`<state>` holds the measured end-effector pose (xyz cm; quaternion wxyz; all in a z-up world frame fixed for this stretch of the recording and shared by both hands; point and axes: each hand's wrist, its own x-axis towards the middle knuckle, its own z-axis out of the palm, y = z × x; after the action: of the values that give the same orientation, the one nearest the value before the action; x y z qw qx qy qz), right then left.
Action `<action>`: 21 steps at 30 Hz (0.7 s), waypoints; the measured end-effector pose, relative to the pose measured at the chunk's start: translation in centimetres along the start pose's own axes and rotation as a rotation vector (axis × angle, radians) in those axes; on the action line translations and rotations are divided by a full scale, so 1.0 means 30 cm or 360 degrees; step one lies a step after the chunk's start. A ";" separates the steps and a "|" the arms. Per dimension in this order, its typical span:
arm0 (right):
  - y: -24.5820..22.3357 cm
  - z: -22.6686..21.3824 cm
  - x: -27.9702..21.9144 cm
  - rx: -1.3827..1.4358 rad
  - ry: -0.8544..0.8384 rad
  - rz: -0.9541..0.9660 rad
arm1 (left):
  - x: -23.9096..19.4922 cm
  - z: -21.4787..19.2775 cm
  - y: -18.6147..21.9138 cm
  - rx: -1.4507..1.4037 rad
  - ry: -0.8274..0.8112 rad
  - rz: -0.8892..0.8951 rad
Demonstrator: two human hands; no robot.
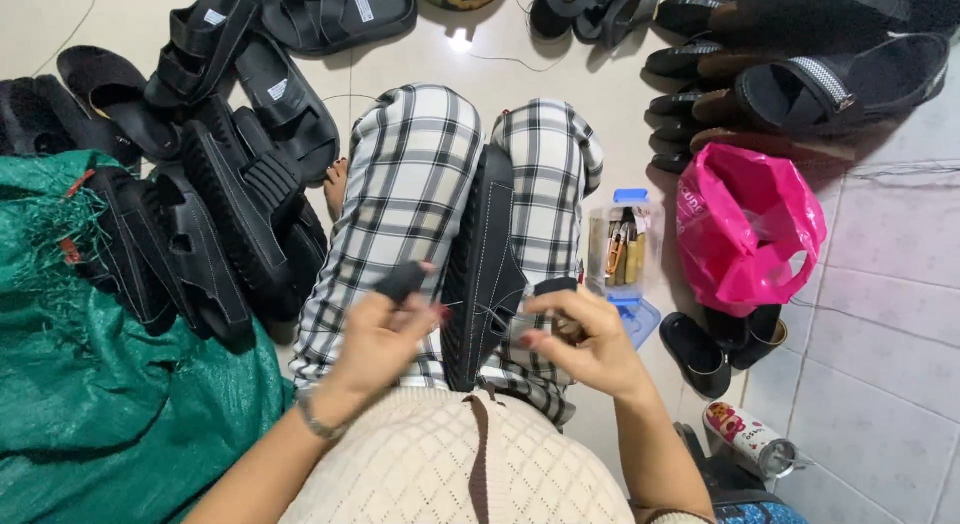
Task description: The person sits on the floor and sews a black shoe using a needle and thread. They hold the shoe on their lap and repeatedly push the needle through the material to stitch it. Various other shoes and sewing supplies are visible on the floor around them.
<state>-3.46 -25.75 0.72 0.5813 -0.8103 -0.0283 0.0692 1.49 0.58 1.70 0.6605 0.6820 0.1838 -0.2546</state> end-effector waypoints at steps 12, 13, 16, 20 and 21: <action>0.068 0.092 0.014 -0.0792 0.0177 -0.0181 | 0.008 -0.041 -0.154 0.0761 -0.0035 0.1021; 0.030 0.065 0.017 -0.0789 0.0173 -0.0179 | 0.005 -0.046 -0.144 0.0763 -0.0032 0.1016; -0.072 -0.006 0.032 -0.1282 0.0256 -0.0351 | -0.006 -0.059 -0.134 0.0831 -0.0018 0.0927; -0.137 -0.022 0.058 -0.0714 0.0099 0.0048 | 0.010 -0.060 -0.146 0.0754 -0.0058 0.0916; -0.142 -0.011 0.065 -0.0610 -0.0011 0.0126 | 0.007 -0.062 -0.151 0.0764 -0.0063 0.0926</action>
<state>-1.33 -24.44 4.70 0.4130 -0.9064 -0.0110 0.0883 -0.81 2.70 -2.09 0.5300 0.8360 -0.0953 -0.1052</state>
